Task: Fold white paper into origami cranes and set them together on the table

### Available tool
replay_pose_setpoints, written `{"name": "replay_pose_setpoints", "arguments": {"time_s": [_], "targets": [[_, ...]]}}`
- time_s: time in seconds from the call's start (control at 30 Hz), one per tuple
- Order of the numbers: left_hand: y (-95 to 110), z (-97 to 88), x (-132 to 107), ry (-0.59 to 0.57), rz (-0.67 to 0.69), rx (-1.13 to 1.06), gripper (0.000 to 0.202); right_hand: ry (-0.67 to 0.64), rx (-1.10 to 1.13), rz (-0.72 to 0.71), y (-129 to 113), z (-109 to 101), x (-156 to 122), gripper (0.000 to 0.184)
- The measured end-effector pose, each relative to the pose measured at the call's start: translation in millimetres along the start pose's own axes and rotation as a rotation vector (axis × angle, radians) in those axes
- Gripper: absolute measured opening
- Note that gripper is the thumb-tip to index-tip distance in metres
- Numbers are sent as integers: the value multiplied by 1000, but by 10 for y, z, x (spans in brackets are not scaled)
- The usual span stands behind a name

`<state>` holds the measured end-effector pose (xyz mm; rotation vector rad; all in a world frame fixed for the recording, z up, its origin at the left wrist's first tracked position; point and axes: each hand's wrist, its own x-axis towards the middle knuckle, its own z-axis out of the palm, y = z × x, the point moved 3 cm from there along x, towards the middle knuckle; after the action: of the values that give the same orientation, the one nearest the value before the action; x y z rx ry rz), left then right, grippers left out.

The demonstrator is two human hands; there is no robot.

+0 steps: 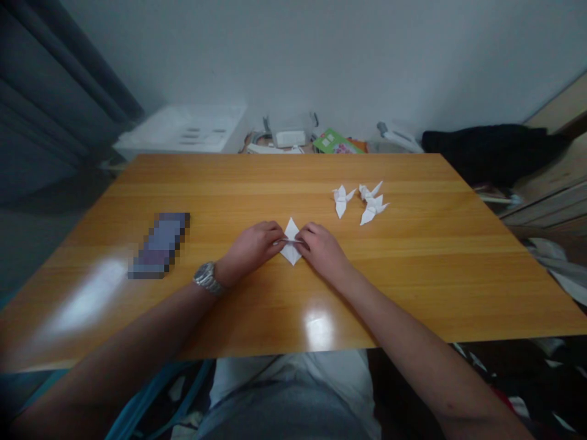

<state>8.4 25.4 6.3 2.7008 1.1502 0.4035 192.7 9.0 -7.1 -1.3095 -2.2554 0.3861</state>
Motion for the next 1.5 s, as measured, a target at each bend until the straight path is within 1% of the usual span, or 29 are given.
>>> {"name": "replay_pose_setpoints", "arguments": {"time_s": [0.13, 0.23, 0.33, 0.43, 0.6, 0.73, 0.9, 1.03, 1.17, 1.3, 1.37, 1.43, 1.5], "targets": [[-10, -10, 21, 2, -36, 7, 28, -22, -34, 68, -8, -27, 55, 14], [-18, -22, 36, 0, -23, 6, 24, -43, -43, 93, -22, -44, 89, 16], [-21, -37, 57, -16, -21, -22, 22, -75, -44, 98, -17, -52, 115, 12], [-25, -51, 96, -26, -59, -33, 22, -112, -53, 89, 0, -64, 144, 9], [-60, -37, 178, -61, -125, 7, 23, -174, -157, 120, 21, -86, 211, 13], [-101, -59, 227, -83, -137, -34, 23, -217, -206, 156, 26, -84, 281, 13], [-122, -134, 272, -110, -143, -122, 15, -287, -221, 191, 26, -114, 358, 15], [-145, -169, 335, -122, -167, -138, 10, -349, -216, 233, 28, -164, 427, 16], [-174, -181, 434, -180, -178, -122, 8, -413, -197, 246, 40, -187, 530, 16], [-202, -191, 522, -260, -222, -85, 13, -493, -222, 271, 58, -189, 644, 26], [-215, -195, 556, -281, -238, -76, 18, -526, -244, 283, 63, -196, 701, 28], [-232, -195, 591, -273, -244, -83, 24, -568, -264, 295, 64, -202, 758, 27], [-260, -190, 627, -232, -248, -102, 26, -618, -288, 308, 62, -204, 814, 26]]}}
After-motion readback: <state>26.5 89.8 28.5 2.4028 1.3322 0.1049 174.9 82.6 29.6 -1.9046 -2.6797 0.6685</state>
